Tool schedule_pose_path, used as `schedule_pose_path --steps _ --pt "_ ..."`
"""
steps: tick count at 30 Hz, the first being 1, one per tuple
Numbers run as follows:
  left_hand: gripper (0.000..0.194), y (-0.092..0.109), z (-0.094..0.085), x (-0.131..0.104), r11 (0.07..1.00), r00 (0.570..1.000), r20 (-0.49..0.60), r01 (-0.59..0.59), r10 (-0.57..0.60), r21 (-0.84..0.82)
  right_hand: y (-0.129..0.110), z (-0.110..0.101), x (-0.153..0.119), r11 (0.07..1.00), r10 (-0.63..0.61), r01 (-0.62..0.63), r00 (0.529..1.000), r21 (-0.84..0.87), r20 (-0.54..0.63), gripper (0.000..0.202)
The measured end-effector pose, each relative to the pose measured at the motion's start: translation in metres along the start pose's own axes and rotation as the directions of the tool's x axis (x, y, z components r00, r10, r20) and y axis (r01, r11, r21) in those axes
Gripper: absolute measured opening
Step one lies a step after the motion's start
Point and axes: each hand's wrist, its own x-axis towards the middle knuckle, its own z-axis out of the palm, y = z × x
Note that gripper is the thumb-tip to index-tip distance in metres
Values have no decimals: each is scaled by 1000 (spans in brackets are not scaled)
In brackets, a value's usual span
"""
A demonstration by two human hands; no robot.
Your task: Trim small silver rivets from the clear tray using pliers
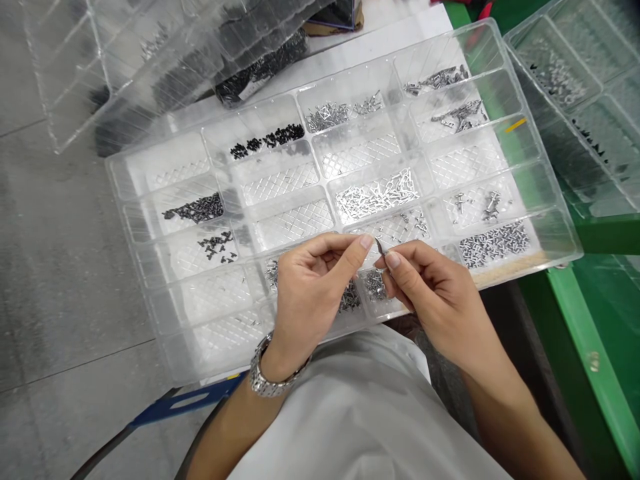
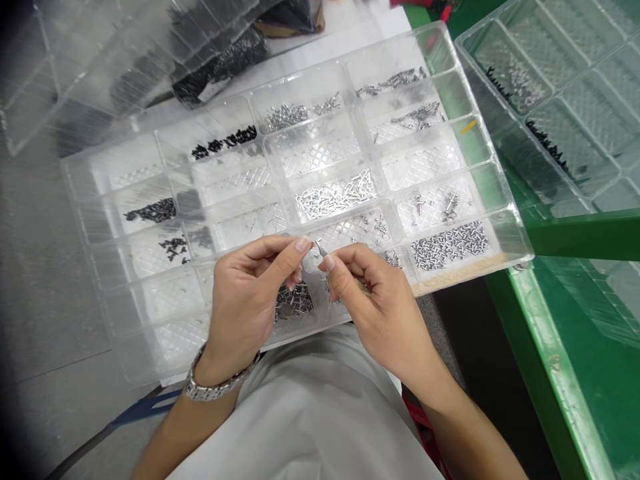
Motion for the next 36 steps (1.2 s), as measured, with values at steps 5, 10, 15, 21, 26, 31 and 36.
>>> schedule_pose_path --steps 5,10,15,21,26,31,36 --pt "20 -1 0 0 1000 1000 -7 -10 10 17 1 -1 1 1000 -4 4 1000 -3 6 32" --pt "17 -1 2 -3 999 999 -21 -38 39 31 0 0 -1 999 33 -33 999 11 12 34" --pt "12 3 2 -6 992 995 -54 -76 82 105 -6 7 -5 995 70 -72 997 75 22 36" --pt "13 5 2 0 967 991 -77 -86 107 240 -7 13 -4 993 111 -110 993 38 -27 38" --pt "14 8 4 4 959 993 -92 -50 78 279 -3 15 1 994 110 -110 993 -10 -48 38" --pt "14 10 3 5 954 992 -88 -57 86 295 -2 15 4 993 118 -118 992 1 -31 38" --pt "14 6 -7 3 991 996 -70 -36 46 129 -3 8 7 967 142 -150 988 208 52 38"
